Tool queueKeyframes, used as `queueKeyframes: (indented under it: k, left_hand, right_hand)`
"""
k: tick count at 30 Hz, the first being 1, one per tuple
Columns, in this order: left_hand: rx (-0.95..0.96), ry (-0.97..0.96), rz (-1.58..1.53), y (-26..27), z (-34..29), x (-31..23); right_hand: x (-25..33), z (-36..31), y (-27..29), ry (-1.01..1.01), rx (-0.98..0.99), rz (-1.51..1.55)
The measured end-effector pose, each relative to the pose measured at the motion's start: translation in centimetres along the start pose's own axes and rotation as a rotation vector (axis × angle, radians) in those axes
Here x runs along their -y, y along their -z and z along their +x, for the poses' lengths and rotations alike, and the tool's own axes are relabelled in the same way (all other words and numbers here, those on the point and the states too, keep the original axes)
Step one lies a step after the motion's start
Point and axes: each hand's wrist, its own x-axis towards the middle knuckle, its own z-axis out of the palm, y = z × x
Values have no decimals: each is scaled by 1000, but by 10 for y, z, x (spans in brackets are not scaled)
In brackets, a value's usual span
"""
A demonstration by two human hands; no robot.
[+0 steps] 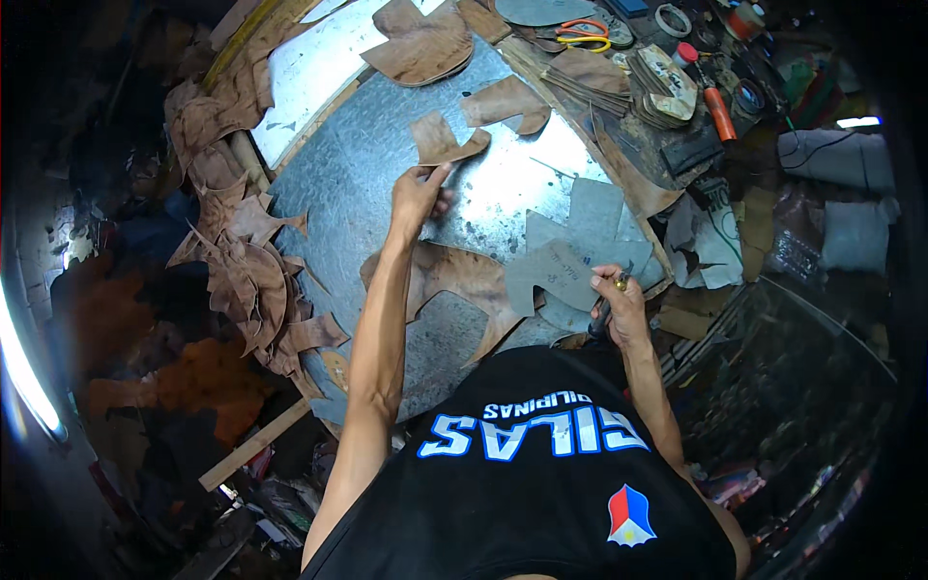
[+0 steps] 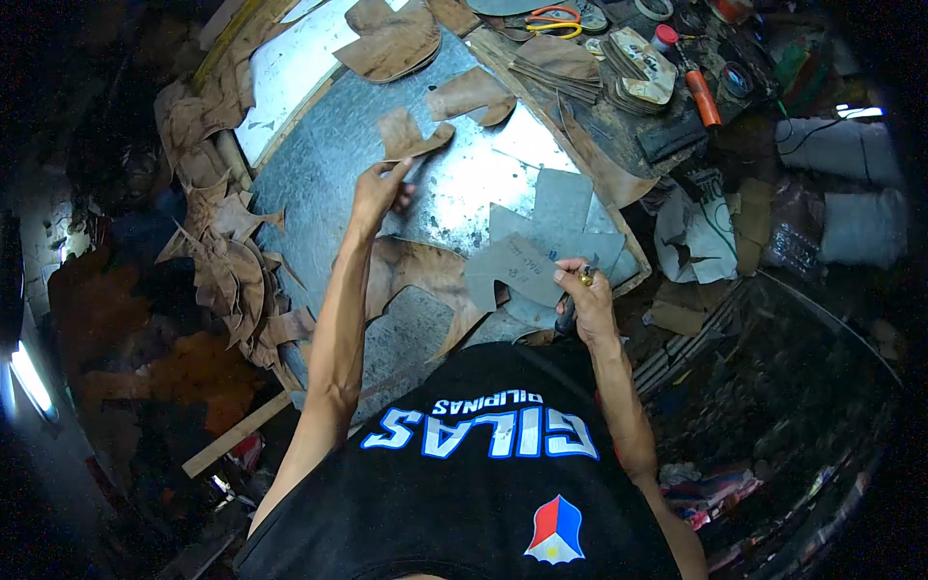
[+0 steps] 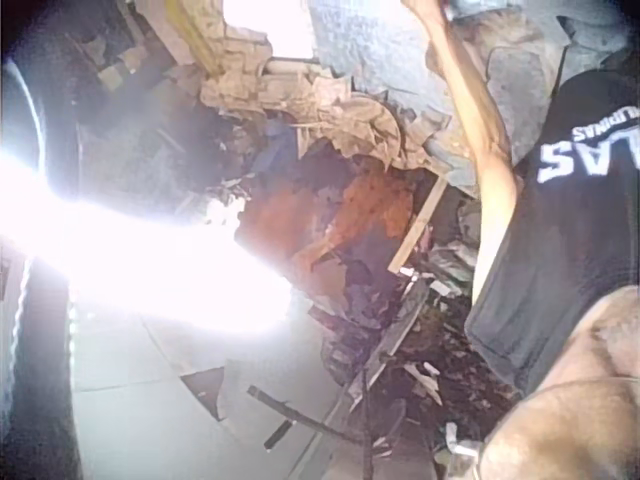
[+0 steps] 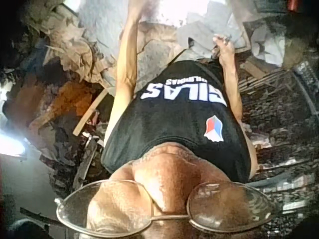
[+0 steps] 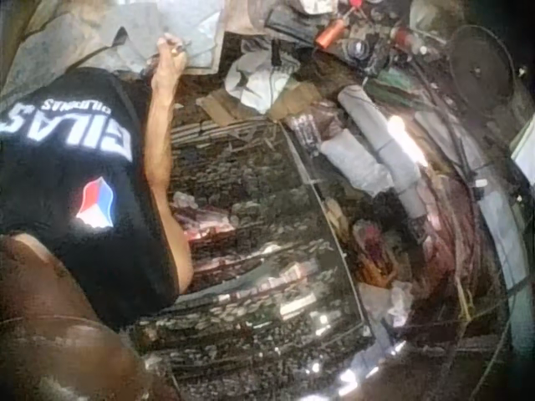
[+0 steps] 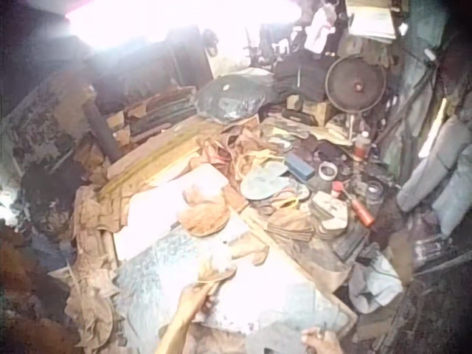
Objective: The recorder uses a hand cutter to trace and cut out shoe components from a leather sheet using templates.
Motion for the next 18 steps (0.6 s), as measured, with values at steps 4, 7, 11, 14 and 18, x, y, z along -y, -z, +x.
queueKeyframes:
  k: [4,7,11,14,18]
  left_hand:
    - [-423,-402,556,7,11,-13]
    - [-386,-622,616,-15,33,-53]
    - [-226,-1052,596,-65,96,-72]
    - [33,-941,668,-93,126,-80]
    - [82,-850,667,-97,135,-89]
  right_hand:
    - [3,1,-2,-34,-22,-22]
    - [5,0,1,-19,-5,0]
    - [4,0,-1,-33,17,-17]
    - [1,1,1,-40,34,-22]
    - [1,2,1,-40,10,-20]
